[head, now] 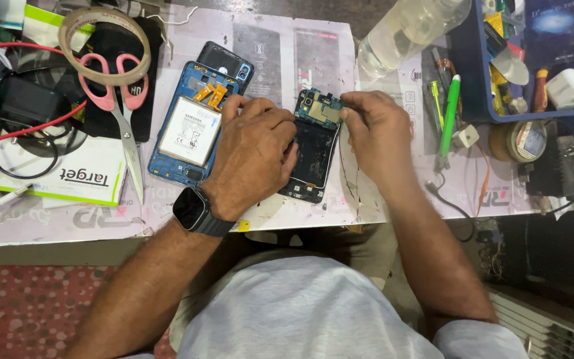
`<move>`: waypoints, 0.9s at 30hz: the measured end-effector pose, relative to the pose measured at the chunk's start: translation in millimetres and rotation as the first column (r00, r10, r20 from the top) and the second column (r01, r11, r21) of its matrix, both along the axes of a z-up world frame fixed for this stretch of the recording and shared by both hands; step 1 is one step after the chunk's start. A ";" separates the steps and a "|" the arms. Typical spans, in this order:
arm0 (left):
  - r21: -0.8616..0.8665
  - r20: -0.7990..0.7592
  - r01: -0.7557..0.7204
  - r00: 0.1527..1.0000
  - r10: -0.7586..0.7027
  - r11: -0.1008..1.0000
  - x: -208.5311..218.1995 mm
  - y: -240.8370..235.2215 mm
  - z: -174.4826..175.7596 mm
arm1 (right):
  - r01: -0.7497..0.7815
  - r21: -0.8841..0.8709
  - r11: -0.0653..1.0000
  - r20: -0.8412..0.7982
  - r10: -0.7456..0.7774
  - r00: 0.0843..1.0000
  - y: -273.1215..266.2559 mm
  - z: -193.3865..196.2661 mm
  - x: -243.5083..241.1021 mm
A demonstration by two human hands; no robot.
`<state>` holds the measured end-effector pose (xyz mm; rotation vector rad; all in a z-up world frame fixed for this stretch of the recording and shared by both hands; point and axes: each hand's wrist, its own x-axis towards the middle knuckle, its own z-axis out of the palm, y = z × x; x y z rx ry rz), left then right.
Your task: The person cleans a disassembled smartphone motherboard using a toothbrush and liquid from a squeeze bottle. The person scrubs the board, applies liquid, and then places the board back into the phone chassis.
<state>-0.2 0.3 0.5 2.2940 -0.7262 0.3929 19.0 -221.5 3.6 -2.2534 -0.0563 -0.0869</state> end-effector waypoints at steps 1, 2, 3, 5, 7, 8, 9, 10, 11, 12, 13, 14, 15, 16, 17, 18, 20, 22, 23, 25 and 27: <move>-0.001 -0.005 0.001 1.000 -0.001 1.000 0.0 0.0 0.1 | -0.009 -0.024 1.000 0.007 0.010 1.000 -0.2 0.5 -0.1; -0.001 -0.009 0.001 1.000 -0.001 1.000 0.3 0.2 0.3 | -0.019 -0.047 0.999 0.015 0.019 1.000 -0.2 0.9 0.1; -0.006 -0.006 0.001 1.000 -0.001 1.000 0.3 0.4 0.6 | -0.028 -0.071 0.997 0.023 0.029 0.999 -0.1 1.3 0.3; -0.018 0.001 0.001 1.000 -0.001 1.000 -0.3 0.3 0.8 | -0.059 -0.159 0.986 0.120 0.079 0.990 -0.4 1.6 -0.3; -0.011 -0.005 0.001 1.000 -0.001 1.000 -0.3 0.3 0.8 | -0.077 -0.215 0.974 0.181 0.117 0.977 -0.2 1.6 0.1; -0.008 -0.007 0.000 1.000 -0.001 1.000 -0.4 0.4 0.9 | -0.082 -0.226 0.971 0.196 0.128 0.972 0.0 1.5 0.7; -0.007 -0.009 0.000 1.000 0.000 1.000 -0.5 0.9 0.8 | -0.087 -0.238 0.967 0.210 0.138 0.968 0.2 1.5 1.4; -0.005 -0.011 0.000 1.000 0.000 1.000 -0.5 1.1 0.7 | -0.090 -0.249 0.964 0.211 0.144 0.967 0.0 1.4 2.1; -0.004 -0.013 0.000 1.000 -0.001 1.000 -0.6 1.4 0.5 | -0.092 -0.261 0.961 0.211 0.150 0.966 -0.1 1.3 2.9; -0.004 -0.011 -0.003 1.000 0.003 1.000 -0.9 1.6 0.3 | -0.096 -0.272 0.958 0.210 0.157 0.965 -0.2 1.1 3.5; -0.003 -0.009 -0.007 1.000 0.007 1.000 -1.2 1.5 0.0 | -0.094 -0.262 0.960 0.188 0.146 0.971 -0.2 0.8 3.8; -0.002 -0.005 -0.010 1.000 0.010 1.000 -0.9 1.5 0.0 | -0.091 -0.252 0.963 0.166 0.136 0.977 -0.3 0.8 4.7; 0.005 -0.016 -0.020 1.000 0.020 1.000 -1.0 1.5 0.0 | -0.089 -0.242 0.966 0.145 0.126 0.981 -0.4 0.6 5.4; 0.012 -0.027 -0.029 0.999 0.029 1.000 -1.3 1.1 0.2 | -0.092 -0.211 0.973 0.128 0.121 0.984 -0.8 0.5 5.9; 0.019 -0.038 -0.038 0.999 0.039 0.999 -1.6 0.8 0.3 | -0.094 -0.179 0.979 0.111 0.115 0.987 -1.4 0.5 6.6; 0.024 -0.041 -0.038 0.998 0.039 0.999 -1.6 0.9 0.5 | -0.097 -0.147 0.984 0.094 0.111 0.989 -1.6 0.2 7.6; 0.034 -0.048 -0.038 0.998 0.039 0.999 -1.4 1.3 1.0 | -0.075 -0.067 0.995 0.017 0.076 0.997 -2.3 -0.6 9.0; 0.044 -0.041 -0.038 0.998 0.040 0.998 -1.0 1.7 1.1 | -0.079 -0.026 0.997 -0.006 0.079 0.997 -3.2 -2.0 9.9; 0.049 -0.038 -0.038 0.999 0.040 0.998 -1.0 1.7 1.1 | -0.097 -0.024 0.995 0.011 0.098 0.995 -3.7 -2.8 10.3; 0.042 -0.045 -0.036 0.998 0.038 0.998 -1.3 1.6 1.2 | -0.119 -0.046 0.992 0.044 0.121 0.992 -5.1 -3.7 10.5; 0.041 -0.051 -0.035 0.998 0.038 0.999 -1.6 1.2 1.5 | -0.132 -0.089 0.987 0.075 0.139 0.988 -5.1 -3.5 10.7</move>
